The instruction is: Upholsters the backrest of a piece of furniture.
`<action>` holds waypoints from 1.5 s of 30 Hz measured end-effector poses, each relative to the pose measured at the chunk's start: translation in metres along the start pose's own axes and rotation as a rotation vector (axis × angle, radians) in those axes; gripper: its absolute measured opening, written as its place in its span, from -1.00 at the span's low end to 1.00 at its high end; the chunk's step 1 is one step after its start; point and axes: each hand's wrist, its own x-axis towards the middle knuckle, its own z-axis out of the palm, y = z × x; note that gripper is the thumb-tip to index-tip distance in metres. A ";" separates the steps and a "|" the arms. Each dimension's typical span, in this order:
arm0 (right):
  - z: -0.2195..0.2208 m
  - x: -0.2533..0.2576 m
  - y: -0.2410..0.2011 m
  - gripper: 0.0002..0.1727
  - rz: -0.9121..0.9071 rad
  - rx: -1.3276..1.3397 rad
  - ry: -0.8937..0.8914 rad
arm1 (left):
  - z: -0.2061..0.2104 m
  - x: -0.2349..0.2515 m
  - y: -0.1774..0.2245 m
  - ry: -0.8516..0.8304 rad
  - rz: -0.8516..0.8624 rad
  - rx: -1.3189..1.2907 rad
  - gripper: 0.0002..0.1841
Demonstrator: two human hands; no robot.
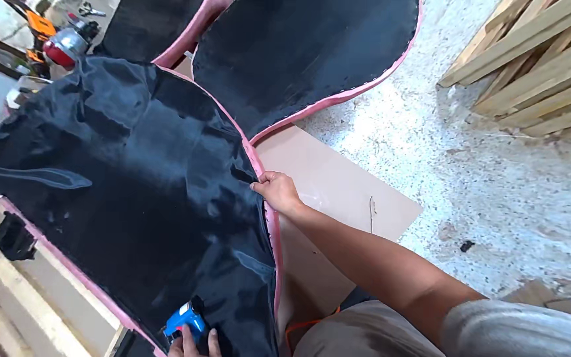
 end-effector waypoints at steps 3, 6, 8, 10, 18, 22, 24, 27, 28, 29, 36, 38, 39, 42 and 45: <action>-0.003 0.004 0.000 -0.75 -0.004 -0.028 0.015 | -0.007 0.039 0.041 0.057 0.321 -0.076 -0.39; -0.006 0.004 -0.001 -0.78 -0.070 -0.126 0.035 | 0.013 0.094 0.107 0.032 0.639 -0.066 -0.44; -0.005 0.006 0.005 -0.79 -0.126 -0.154 0.077 | 0.038 0.126 0.142 -0.013 0.804 -0.013 -0.40; -0.003 0.008 0.014 -0.79 -0.211 -0.152 0.116 | 0.062 0.147 0.163 -0.031 0.933 0.036 -0.33; -0.002 0.008 0.039 -0.60 -0.353 -0.129 0.113 | 0.081 0.145 0.181 -0.002 0.986 0.015 -0.23; -0.007 0.015 0.023 -0.66 -0.188 -0.177 -0.038 | 0.081 0.145 0.181 -0.001 1.015 0.019 -0.25; -0.006 0.018 0.022 -0.70 -0.177 -0.153 0.015 | 0.079 0.144 0.184 -0.012 1.040 0.029 -0.27; 0.007 0.018 0.035 -0.79 -0.419 -0.171 0.230 | 0.077 0.145 0.188 -0.049 1.065 0.058 -0.27; 0.009 0.019 0.041 -0.77 -0.570 -0.204 0.296 | 0.075 0.146 0.190 -0.063 1.070 0.066 -0.27; 0.007 0.022 0.044 -0.64 -0.715 -0.260 0.308 | 0.074 0.146 0.191 -0.073 1.075 0.069 -0.27; -0.020 0.055 0.056 -0.39 -0.963 -0.658 -0.097 | 0.069 0.157 0.190 -0.096 1.185 -0.005 -0.28; -0.024 0.058 0.063 -0.34 -0.902 -0.634 -0.082 | 0.064 0.161 0.190 -0.080 1.199 -0.089 -0.31; -0.024 0.057 0.064 -0.33 -0.880 -0.612 -0.086 | 0.061 0.166 0.193 -0.037 1.194 -0.154 -0.38; -0.020 0.056 0.069 -0.32 -0.887 -0.545 -0.073 | 0.049 0.195 0.222 0.059 1.069 -0.204 -0.47; -0.017 0.054 0.070 -0.34 -0.900 -0.573 -0.002 | 0.043 0.238 0.263 -0.016 0.970 -0.005 -0.42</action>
